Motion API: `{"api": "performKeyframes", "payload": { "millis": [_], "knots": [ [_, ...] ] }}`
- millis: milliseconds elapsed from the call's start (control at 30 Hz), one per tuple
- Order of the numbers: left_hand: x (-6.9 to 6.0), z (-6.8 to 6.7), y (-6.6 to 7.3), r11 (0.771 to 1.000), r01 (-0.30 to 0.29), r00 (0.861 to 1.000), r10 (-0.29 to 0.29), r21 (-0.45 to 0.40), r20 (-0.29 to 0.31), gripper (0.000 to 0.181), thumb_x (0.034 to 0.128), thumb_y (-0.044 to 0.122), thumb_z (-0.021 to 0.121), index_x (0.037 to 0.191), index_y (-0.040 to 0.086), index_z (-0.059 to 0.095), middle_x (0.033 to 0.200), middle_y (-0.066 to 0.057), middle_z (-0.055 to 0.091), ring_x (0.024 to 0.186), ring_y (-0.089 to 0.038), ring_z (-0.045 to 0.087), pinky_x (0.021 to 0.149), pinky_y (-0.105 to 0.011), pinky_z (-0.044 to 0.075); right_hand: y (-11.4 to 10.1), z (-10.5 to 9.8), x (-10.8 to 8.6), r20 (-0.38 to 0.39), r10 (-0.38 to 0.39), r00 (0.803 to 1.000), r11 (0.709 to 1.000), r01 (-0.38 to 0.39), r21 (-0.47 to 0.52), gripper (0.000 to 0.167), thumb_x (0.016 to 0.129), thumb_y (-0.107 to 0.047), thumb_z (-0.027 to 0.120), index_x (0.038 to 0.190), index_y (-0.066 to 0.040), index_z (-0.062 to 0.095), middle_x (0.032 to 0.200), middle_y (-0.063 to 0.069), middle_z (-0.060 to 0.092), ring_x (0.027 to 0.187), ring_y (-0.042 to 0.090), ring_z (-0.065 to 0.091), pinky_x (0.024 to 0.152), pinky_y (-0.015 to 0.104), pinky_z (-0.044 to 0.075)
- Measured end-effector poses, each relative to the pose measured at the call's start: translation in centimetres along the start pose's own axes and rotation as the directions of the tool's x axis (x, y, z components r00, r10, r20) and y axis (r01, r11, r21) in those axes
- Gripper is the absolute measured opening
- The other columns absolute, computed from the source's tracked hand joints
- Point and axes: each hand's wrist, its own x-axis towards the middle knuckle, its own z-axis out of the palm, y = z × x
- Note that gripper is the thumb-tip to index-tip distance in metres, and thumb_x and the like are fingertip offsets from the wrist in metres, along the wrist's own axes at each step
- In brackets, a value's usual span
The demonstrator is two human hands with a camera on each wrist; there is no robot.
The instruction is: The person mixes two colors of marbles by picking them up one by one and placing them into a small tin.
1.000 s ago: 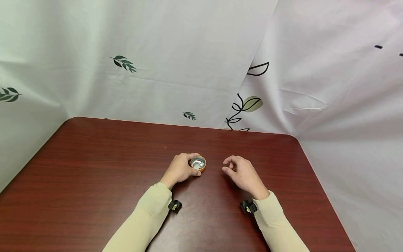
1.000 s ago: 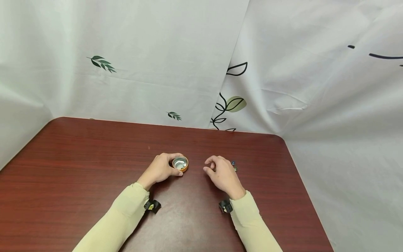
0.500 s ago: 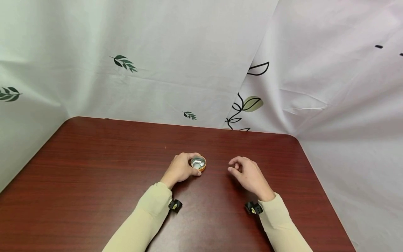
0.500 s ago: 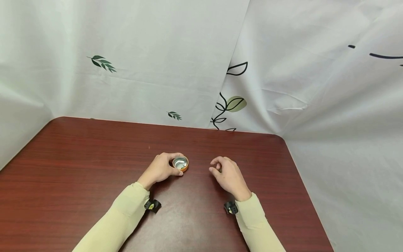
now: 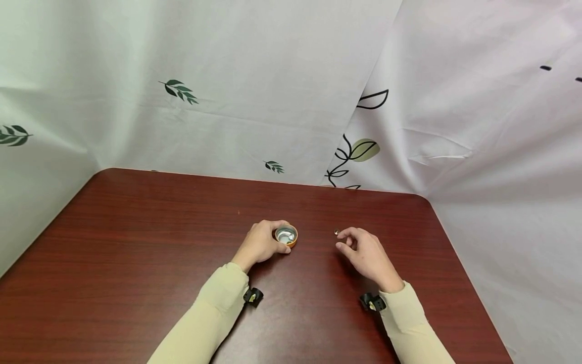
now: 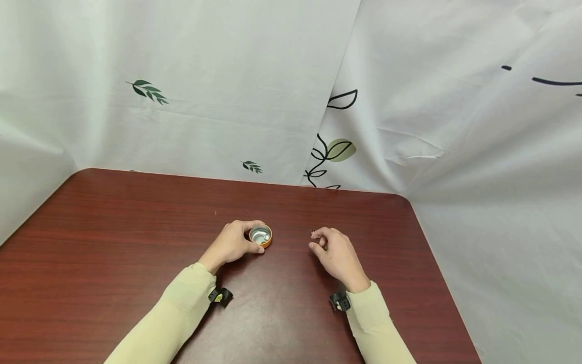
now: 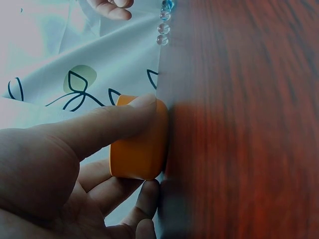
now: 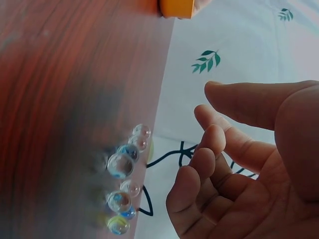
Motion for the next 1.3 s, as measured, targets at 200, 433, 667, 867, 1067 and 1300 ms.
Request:
{"api": "performKeyframes", "payload": {
  "millis": [200, 433, 667, 867, 1067, 1300],
  "knots": [
    [0.0, 0.0, 0.0, 1.0, -0.005, 1.0, 0.005, 0.002, -0.002, 0.058, 0.0719, 0.016, 0.091, 0.125, 0.026, 0.071, 0.104, 0.001, 0.071, 0.106, -0.025, 0.059, 0.088, -0.041, 0.048, 0.7, -0.2, -0.3, -0.008, 0.025, 1.0, 1.0, -0.025, -0.005, 0.01, 0.091, -0.013, 0.074, 0.101, -0.011, 0.07, 0.078, -0.003, 0.053, 0.071, 0.014, 0.05, 0.068, 0.031, 0.041],
    [0.0, 0.1, -0.1, 1.0, -0.002, 1.0, 0.002, 0.001, -0.001, 0.059, 0.072, 0.017, 0.092, 0.126, 0.026, 0.071, 0.106, 0.001, 0.071, 0.107, -0.026, 0.059, 0.089, -0.042, 0.049, 1.4, -0.4, -0.6, -0.027, 0.034, 0.999, 0.999, -0.034, 0.0, 0.008, 0.091, -0.012, 0.073, 0.099, -0.011, 0.071, 0.078, -0.003, 0.054, 0.069, 0.013, 0.05, 0.065, 0.03, 0.041],
    [0.0, 0.1, 0.0, 1.0, 0.002, 1.0, -0.002, -0.008, 0.002, 0.06, 0.0725, 0.017, 0.091, 0.128, 0.025, 0.07, 0.109, 0.0, 0.07, 0.111, -0.027, 0.058, 0.09, -0.042, 0.048, 1.8, -0.6, -0.6, -0.037, 0.045, 0.998, 0.999, -0.045, 0.001, 0.009, 0.09, -0.012, 0.073, 0.099, -0.01, 0.071, 0.078, -0.003, 0.054, 0.069, 0.013, 0.051, 0.064, 0.028, 0.041],
    [0.0, 0.2, 0.0, 1.0, -0.001, 1.0, 0.001, -0.006, 0.004, 0.059, 0.0726, 0.017, 0.091, 0.127, 0.025, 0.071, 0.108, 0.0, 0.07, 0.11, -0.026, 0.058, 0.089, -0.042, 0.049, 2.3, -0.9, -0.7, -0.043, 0.078, 0.996, 0.997, -0.078, 0.005, 0.01, 0.091, -0.013, 0.074, 0.1, -0.011, 0.071, 0.079, -0.002, 0.055, 0.068, 0.013, 0.05, 0.063, 0.028, 0.04],
    [0.0, 0.1, -0.1, 1.0, -0.003, 1.0, 0.003, -0.001, -0.003, 0.06, 0.0722, 0.016, 0.091, 0.128, 0.024, 0.07, 0.11, 0.0, 0.07, 0.11, -0.026, 0.059, 0.089, -0.042, 0.049, 2.7, -1.2, -0.7, -0.04, 0.093, 0.995, 0.996, -0.093, -0.001, 0.011, 0.091, -0.013, 0.073, 0.101, -0.009, 0.072, 0.079, -0.001, 0.056, 0.068, 0.014, 0.05, 0.062, 0.028, 0.04],
    [0.1, 0.1, -0.1, 1.0, 0.004, 1.0, -0.004, 0.006, -0.003, 0.061, 0.0722, 0.018, 0.092, 0.129, 0.025, 0.07, 0.112, 0.0, 0.07, 0.115, -0.03, 0.055, 0.092, -0.044, 0.047, 3.2, -1.2, -0.6, -0.046, 0.075, 0.996, 0.996, -0.076, -0.034, 0.01, 0.09, -0.007, 0.07, 0.1, -0.009, 0.072, 0.078, -0.002, 0.056, 0.069, 0.014, 0.051, 0.065, 0.031, 0.041]
  ]
}}
